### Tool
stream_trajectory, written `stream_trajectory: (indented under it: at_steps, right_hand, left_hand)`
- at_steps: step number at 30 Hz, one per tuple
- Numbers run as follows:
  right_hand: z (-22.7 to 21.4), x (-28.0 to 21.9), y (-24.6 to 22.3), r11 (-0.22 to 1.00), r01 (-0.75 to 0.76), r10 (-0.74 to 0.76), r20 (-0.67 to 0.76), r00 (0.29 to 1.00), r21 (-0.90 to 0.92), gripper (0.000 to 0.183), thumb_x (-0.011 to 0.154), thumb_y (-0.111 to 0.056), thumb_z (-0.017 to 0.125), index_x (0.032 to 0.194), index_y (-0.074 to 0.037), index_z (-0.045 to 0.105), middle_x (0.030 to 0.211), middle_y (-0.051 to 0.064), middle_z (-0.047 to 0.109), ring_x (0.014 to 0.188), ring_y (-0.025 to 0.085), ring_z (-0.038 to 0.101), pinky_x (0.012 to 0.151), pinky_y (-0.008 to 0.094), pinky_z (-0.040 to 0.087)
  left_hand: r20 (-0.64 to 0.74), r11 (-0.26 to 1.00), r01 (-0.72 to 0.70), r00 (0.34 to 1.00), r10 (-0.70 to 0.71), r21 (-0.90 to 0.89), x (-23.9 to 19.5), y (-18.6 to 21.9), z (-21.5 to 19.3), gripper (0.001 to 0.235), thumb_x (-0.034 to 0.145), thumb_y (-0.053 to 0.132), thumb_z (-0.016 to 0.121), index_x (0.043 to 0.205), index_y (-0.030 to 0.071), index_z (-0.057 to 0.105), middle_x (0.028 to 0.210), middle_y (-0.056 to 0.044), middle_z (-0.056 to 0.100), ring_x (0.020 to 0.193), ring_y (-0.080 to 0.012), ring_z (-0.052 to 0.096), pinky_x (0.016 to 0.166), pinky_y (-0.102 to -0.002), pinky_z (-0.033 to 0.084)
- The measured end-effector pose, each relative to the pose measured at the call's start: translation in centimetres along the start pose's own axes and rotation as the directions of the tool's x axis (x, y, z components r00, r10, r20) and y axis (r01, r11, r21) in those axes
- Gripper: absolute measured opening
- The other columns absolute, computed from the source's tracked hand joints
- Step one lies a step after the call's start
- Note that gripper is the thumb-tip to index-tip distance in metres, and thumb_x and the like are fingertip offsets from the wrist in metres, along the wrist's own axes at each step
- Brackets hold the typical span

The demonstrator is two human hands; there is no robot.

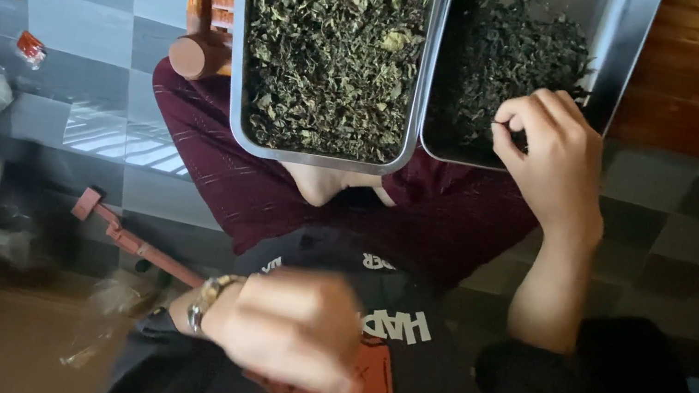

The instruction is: The person sits cross-legged on the floor and sorts dried green leaves by hand. They pick up handfuls of leaves from a large metal tray, separate specific pieces, and place them into a smaller adjacent metal tray.

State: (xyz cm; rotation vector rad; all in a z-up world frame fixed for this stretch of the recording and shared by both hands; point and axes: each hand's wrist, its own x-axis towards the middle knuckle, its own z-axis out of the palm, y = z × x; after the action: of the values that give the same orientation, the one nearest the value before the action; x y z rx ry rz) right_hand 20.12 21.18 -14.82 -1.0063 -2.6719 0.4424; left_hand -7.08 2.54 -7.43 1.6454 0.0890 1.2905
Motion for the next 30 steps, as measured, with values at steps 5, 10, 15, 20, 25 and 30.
stream_trajectory:
  at_steps: [5,10,15,20,25,30]
  right_hand:
    - [-0.7,-1.2,0.7,0.985,-0.044,0.039,-0.035,0.999,-0.165,0.014,0.097,0.004,0.080,0.097,-0.005,0.070,0.090,0.005,0.066,0.088,0.023,0.062,0.071,0.035,0.053]
    - [-1.0,0.0,-0.7,0.985,0.014,-0.016,-0.008,1.000,-0.171,0.018,0.093,0.000,0.085,0.101,-0.006,0.070,0.091,0.007,0.061,0.088,0.027,0.059,0.074,0.039,0.051]
    - [0.5,0.7,-1.3,0.980,0.080,-0.071,0.057,0.996,-0.180,0.016,0.095,-0.011,0.084,0.099,-0.009,0.069,0.096,0.007,0.063,0.091,0.028,0.060,0.078,0.039,0.050]
    - [1.0,1.0,-1.8,0.952,0.051,-0.035,0.060,0.998,-0.301,0.014,0.096,-0.010,0.088,0.103,-0.010,0.076,0.093,0.005,0.065,0.091,0.025,0.063,0.080,0.037,0.053]
    - [1.8,0.7,-1.5,0.947,0.038,-0.016,0.072,0.997,-0.319,0.014,0.100,-0.010,0.085,0.099,-0.012,0.071,0.091,0.005,0.062,0.089,0.027,0.062,0.078,0.040,0.051]
    - [2.8,0.0,-0.6,0.954,0.038,-0.022,0.055,0.998,-0.298,0.015,0.099,-0.008,0.085,0.100,-0.015,0.072,0.093,0.003,0.064,0.092,0.028,0.063,0.082,0.041,0.052]
  left_hand:
    - [-0.334,0.877,0.454,0.860,-0.386,0.154,2.8,-1.1,0.6,0.016,0.102,0.013,0.065,0.111,0.001,0.061,0.104,-0.014,0.063,0.094,-0.0292,0.066,0.087,-0.038,0.057]
    - [-0.308,0.839,0.535,0.818,-0.485,0.100,0.9,-3.0,1.3,0.020,0.105,0.021,0.059,0.115,0.004,0.059,0.109,-0.013,0.064,0.098,-0.0281,0.065,0.089,-0.038,0.056]
    - [-0.351,0.762,0.635,0.747,-0.564,0.129,-3.1,-3.4,1.4,0.022,0.105,0.020,0.061,0.120,0.005,0.058,0.108,-0.011,0.063,0.091,-0.0242,0.066,0.081,-0.036,0.058]
    - [-0.380,0.723,0.685,0.696,-0.609,0.096,-5.7,-2.9,1.0,0.028,0.105,0.030,0.056,0.120,0.007,0.060,0.107,-0.009,0.062,0.090,-0.0239,0.064,0.080,-0.036,0.054]
    - [-0.385,0.740,0.658,0.724,-0.572,0.139,-6.5,-2.9,0.8,0.024,0.106,0.028,0.057,0.117,0.007,0.059,0.105,-0.008,0.062,0.086,-0.0234,0.064,0.078,-0.035,0.052]
    - [-0.394,0.739,0.647,0.738,-0.547,0.186,-7.3,-2.6,0.6,0.024,0.106,0.028,0.055,0.117,0.007,0.058,0.104,-0.007,0.061,0.084,-0.0227,0.064,0.077,-0.035,0.052]
